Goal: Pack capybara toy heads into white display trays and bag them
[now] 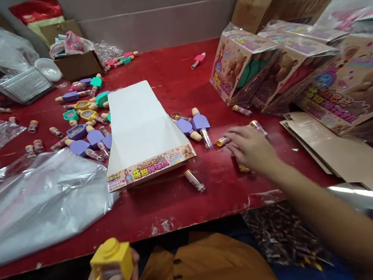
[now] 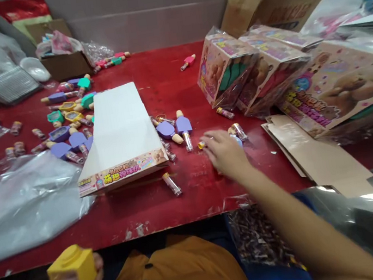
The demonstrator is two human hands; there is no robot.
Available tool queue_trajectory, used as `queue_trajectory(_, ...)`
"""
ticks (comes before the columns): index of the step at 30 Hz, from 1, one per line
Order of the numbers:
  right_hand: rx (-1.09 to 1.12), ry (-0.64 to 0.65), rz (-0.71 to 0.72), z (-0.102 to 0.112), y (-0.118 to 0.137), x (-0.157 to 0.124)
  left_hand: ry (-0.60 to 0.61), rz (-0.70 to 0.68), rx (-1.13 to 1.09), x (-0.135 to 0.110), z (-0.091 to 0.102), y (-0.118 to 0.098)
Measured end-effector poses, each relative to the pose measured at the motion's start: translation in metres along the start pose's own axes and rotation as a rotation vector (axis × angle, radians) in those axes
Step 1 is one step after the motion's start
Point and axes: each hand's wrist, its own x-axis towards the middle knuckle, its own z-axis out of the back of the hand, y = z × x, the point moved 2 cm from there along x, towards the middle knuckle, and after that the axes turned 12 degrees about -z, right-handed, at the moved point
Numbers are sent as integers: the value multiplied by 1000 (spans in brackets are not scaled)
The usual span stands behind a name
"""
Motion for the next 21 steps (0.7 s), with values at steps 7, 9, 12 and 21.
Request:
queue_trajectory(7, -320, 49, 129, 10, 0, 40, 181, -65, 290, 10, -29, 5)
queue_trajectory(9, -201, 1, 174, 25, 20, 13, 229, -79, 352, 19, -38, 9)
queue_trajectory(12, 159, 119, 451, 38, 54, -40, 276, -116, 386, 37, -56, 11)
queue_trajectory(21, 469, 148, 193, -29, 106, -74, 393, -131, 278, 52, -69, 6)
